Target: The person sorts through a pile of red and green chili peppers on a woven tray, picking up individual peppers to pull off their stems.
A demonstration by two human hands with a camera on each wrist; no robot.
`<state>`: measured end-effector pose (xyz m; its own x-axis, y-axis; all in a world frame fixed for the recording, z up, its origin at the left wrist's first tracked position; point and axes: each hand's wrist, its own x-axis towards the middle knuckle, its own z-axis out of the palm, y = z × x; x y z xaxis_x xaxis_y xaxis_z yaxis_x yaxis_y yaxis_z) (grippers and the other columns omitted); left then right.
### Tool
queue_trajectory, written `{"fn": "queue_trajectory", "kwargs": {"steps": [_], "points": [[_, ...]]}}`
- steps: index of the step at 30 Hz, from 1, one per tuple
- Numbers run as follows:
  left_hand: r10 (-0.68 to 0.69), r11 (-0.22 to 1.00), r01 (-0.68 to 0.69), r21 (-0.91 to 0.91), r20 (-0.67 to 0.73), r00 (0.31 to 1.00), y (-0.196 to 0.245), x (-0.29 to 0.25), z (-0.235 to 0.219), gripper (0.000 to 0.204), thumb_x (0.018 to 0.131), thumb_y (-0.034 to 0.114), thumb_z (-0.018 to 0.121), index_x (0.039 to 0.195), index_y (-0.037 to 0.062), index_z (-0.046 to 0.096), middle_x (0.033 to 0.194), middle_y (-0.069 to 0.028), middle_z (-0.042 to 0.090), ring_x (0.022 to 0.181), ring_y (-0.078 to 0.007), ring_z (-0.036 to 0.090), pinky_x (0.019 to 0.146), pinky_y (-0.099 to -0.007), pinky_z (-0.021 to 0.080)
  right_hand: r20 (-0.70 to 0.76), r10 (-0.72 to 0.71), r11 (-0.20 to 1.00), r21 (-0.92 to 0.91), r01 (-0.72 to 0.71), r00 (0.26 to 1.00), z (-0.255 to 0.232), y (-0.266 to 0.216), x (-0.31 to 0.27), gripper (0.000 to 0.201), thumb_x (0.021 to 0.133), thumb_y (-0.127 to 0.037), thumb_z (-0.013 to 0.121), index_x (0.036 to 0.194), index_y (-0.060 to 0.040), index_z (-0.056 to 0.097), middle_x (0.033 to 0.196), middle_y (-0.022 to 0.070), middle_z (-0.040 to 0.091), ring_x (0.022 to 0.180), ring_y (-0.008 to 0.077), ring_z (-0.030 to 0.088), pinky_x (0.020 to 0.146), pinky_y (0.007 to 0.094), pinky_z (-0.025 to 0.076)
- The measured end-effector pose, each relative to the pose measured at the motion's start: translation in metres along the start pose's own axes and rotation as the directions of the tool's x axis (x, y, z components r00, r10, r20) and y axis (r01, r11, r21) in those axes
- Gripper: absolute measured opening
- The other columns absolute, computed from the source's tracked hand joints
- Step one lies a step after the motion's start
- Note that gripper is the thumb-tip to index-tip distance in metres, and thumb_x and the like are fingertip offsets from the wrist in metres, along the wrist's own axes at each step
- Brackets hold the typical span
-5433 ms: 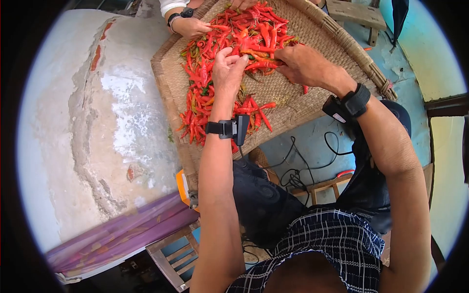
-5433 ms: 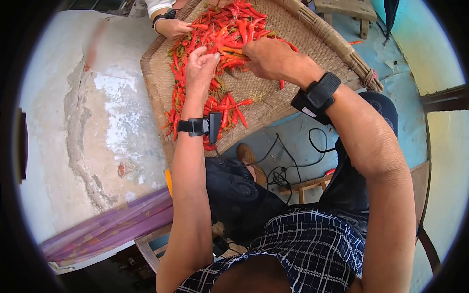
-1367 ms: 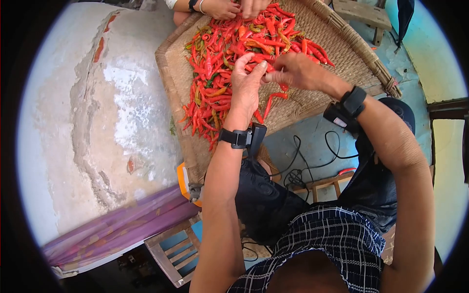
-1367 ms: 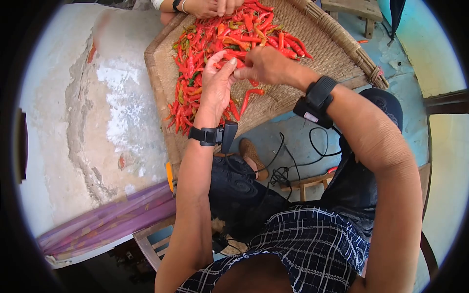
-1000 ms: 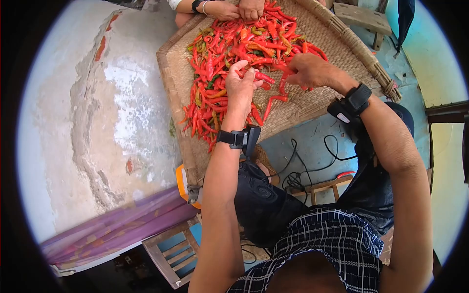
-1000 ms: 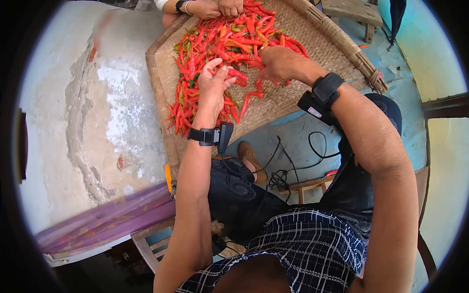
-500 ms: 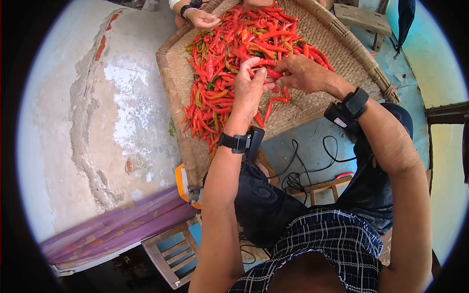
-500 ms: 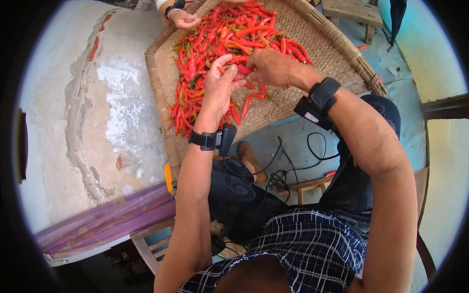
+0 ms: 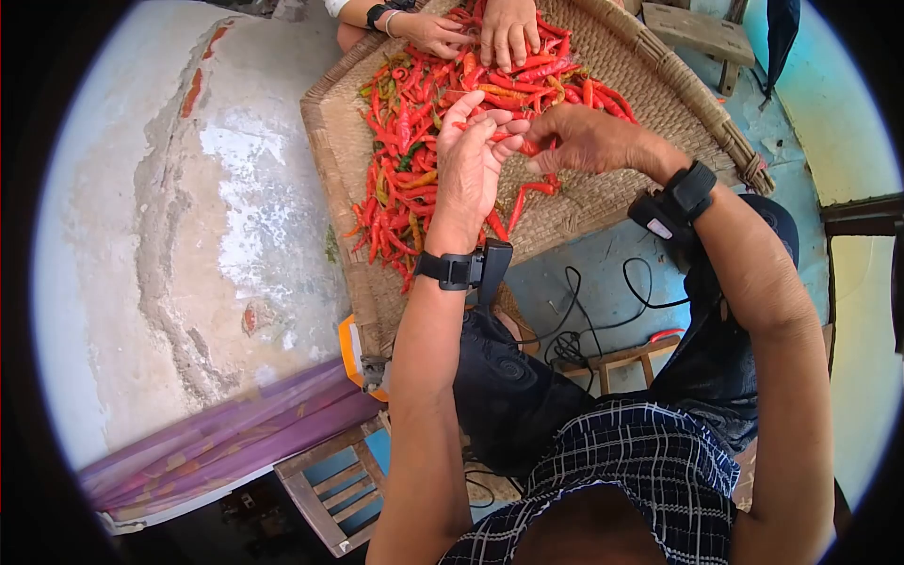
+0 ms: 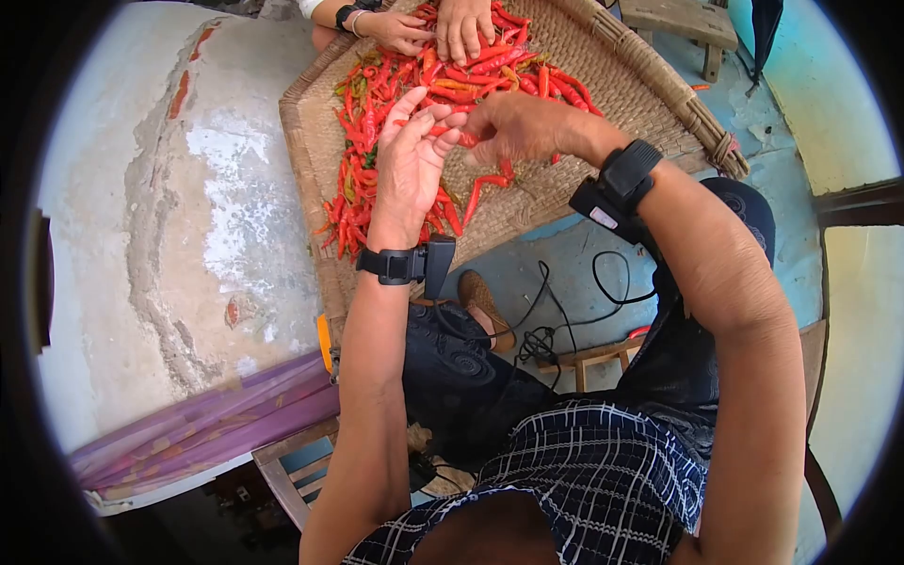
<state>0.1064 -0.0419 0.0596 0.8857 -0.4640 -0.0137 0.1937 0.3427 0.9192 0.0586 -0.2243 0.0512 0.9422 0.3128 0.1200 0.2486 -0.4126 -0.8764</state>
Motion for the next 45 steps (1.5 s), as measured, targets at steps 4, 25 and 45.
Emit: {"fn": "queue_trajectory", "kwargs": {"steps": [4, 25, 45], "points": [[-0.081, 0.992, 0.090, 0.086, -0.102, 0.991, -0.010, -0.001, 0.003, 0.042, 0.089, 0.008, 0.054, 0.127, -0.0003, 0.037, 0.098, -0.0142, 0.061, 0.087, -0.0248, 0.064, 0.071, -0.0301, 0.055, 0.160, 0.093, 0.990, -0.119, -0.075, 0.983, 0.000, -0.006, -0.004, 0.022, 0.083, -0.019, 0.062, 0.078, 0.0028, 0.062, 0.063, 0.0105, 0.058, 0.060, 0.0170, 0.056, 0.057, 0.0350, 0.045], [-0.073, 0.107, -0.043, 0.993, 0.051, 0.996, -0.061, 0.004, -0.008, 0.022, 0.079, 0.024, 0.068, 0.083, 0.0027, 0.065, 0.069, -0.0113, 0.065, 0.066, -0.0246, 0.064, 0.060, -0.0373, 0.048, -0.491, 0.003, 0.999, -0.041, -0.026, 0.871, -0.030, 0.005, 0.002, 0.025, 0.086, -0.021, 0.063, 0.098, 0.0007, 0.065, 0.075, 0.0098, 0.065, 0.066, 0.0172, 0.064, 0.063, 0.0320, 0.051], [-0.356, -0.096, -0.171, 0.981, 0.126, 0.926, -0.018, -0.017, -0.025, 0.018, 0.081, 0.013, 0.064, 0.094, 0.0016, 0.061, 0.077, -0.0089, 0.064, 0.070, -0.0176, 0.061, 0.062, -0.0336, 0.047, -0.362, 0.009, 0.990, -0.130, -0.060, 0.932, -0.024, 0.007, 0.002, 0.021, 0.088, -0.015, 0.061, 0.103, -0.0008, 0.063, 0.073, 0.0053, 0.062, 0.067, 0.0120, 0.058, 0.059, 0.0292, 0.048]]}}
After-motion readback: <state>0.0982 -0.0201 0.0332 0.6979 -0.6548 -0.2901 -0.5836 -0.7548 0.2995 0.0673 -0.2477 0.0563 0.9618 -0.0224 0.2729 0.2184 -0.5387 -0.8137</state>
